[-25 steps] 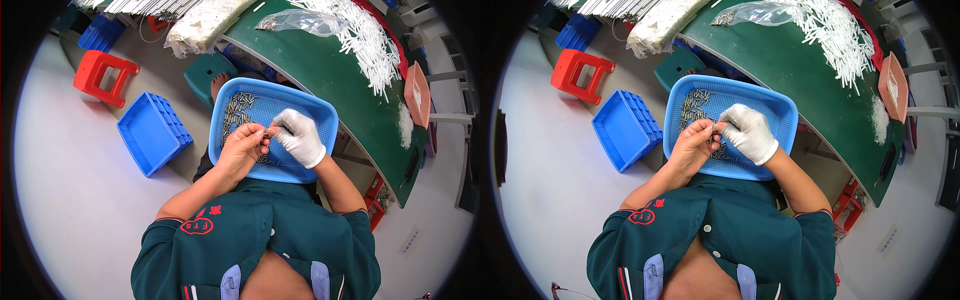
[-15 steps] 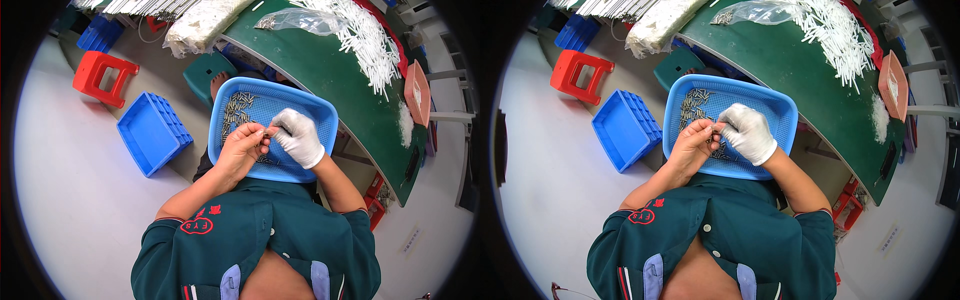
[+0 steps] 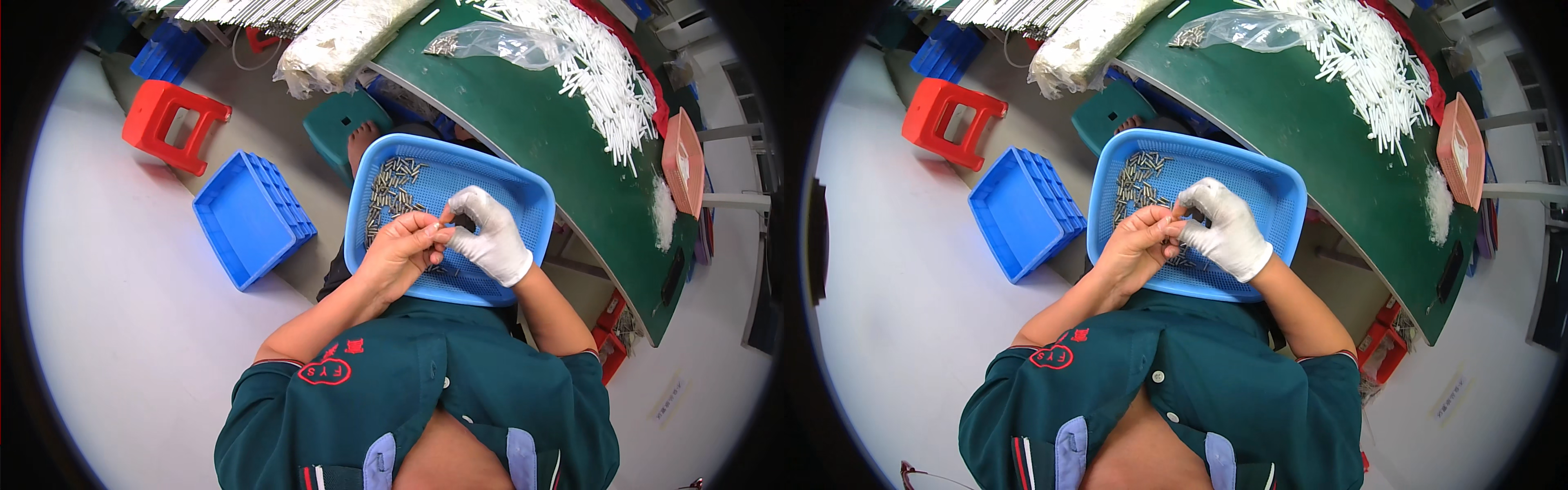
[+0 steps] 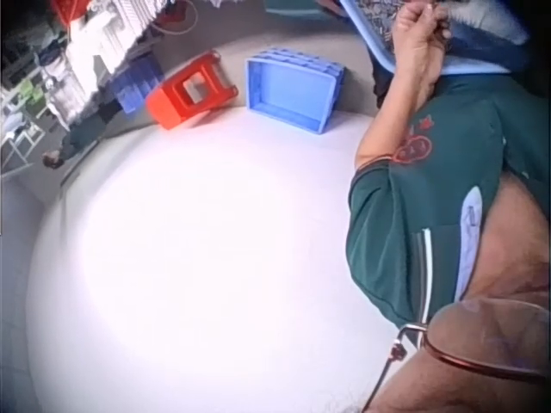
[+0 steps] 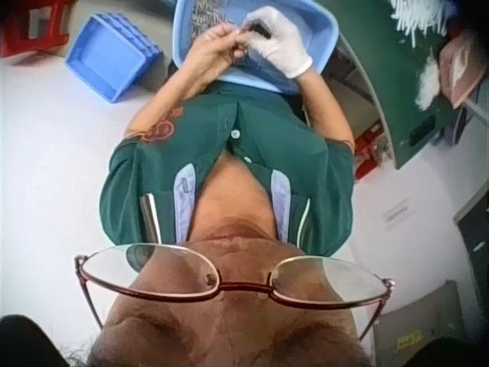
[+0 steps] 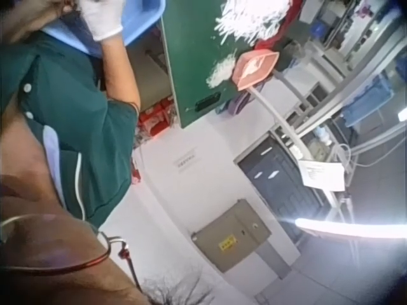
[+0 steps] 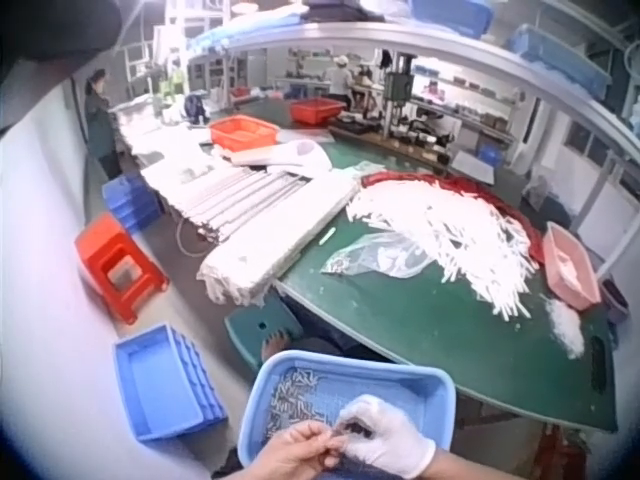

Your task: The person assembles small metal ring components by hand at a workstation.

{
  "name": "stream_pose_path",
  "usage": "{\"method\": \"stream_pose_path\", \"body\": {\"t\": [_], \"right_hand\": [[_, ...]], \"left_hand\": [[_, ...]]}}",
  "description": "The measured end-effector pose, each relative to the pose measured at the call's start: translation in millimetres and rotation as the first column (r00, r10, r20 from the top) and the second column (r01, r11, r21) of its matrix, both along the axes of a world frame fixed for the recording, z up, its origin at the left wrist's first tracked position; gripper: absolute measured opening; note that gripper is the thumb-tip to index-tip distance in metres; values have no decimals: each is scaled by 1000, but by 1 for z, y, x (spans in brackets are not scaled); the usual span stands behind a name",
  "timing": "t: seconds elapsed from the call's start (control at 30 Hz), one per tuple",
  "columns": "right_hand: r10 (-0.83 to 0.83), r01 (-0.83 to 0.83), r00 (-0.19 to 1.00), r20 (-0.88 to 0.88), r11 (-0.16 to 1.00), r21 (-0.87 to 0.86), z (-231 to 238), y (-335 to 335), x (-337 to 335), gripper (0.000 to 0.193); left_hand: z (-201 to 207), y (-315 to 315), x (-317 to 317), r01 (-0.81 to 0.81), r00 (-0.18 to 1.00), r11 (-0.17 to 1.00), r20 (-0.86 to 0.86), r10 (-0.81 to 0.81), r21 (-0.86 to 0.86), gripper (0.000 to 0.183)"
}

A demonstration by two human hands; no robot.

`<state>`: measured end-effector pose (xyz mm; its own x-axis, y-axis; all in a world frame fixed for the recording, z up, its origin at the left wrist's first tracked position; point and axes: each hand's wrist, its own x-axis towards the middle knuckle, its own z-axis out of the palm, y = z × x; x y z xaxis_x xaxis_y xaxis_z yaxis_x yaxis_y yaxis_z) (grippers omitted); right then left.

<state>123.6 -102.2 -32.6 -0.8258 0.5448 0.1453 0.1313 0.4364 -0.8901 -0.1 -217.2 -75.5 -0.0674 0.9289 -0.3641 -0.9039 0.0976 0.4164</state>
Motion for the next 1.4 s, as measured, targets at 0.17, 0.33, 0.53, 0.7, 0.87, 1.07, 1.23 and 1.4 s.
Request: {"method": "stream_pose_path", "body": {"t": [0.17,0.33,0.53,0.7,0.87,1.07,1.23,1.4], "right_hand": [[58,-58,998,-20,998,35,0,0,2,25],[40,-36,997,-58,997,68,1,2,-3,24],[-6,30,992,126,982,-186,4,16,-13,13],[37,-134,966,256,918,374,-25,39,-39,16],[7,-250,907,420,812,527,-32,36,-52,13],[-37,-221,886,462,843,490,-27,30,-53,17],[-54,-206,885,462,845,493,-27,29,-51,12],[-71,-199,891,448,826,527,-29,29,-51,8]], "left_hand": [[0,-1,-2,114,984,991,133,-122,65,13],[0,-1,-1,27,985,998,171,-38,63,13],[1,-3,-3,-53,995,997,91,47,64,10],[0,-2,-1,-38,998,997,58,34,67,8],[0,-1,-2,-23,998,997,65,18,73,8],[-3,-1,-2,-18,996,997,87,13,68,8],[-5,-2,-1,-17,995,997,97,10,73,8],[-3,-1,-1,-20,994,998,112,13,64,8]]}}
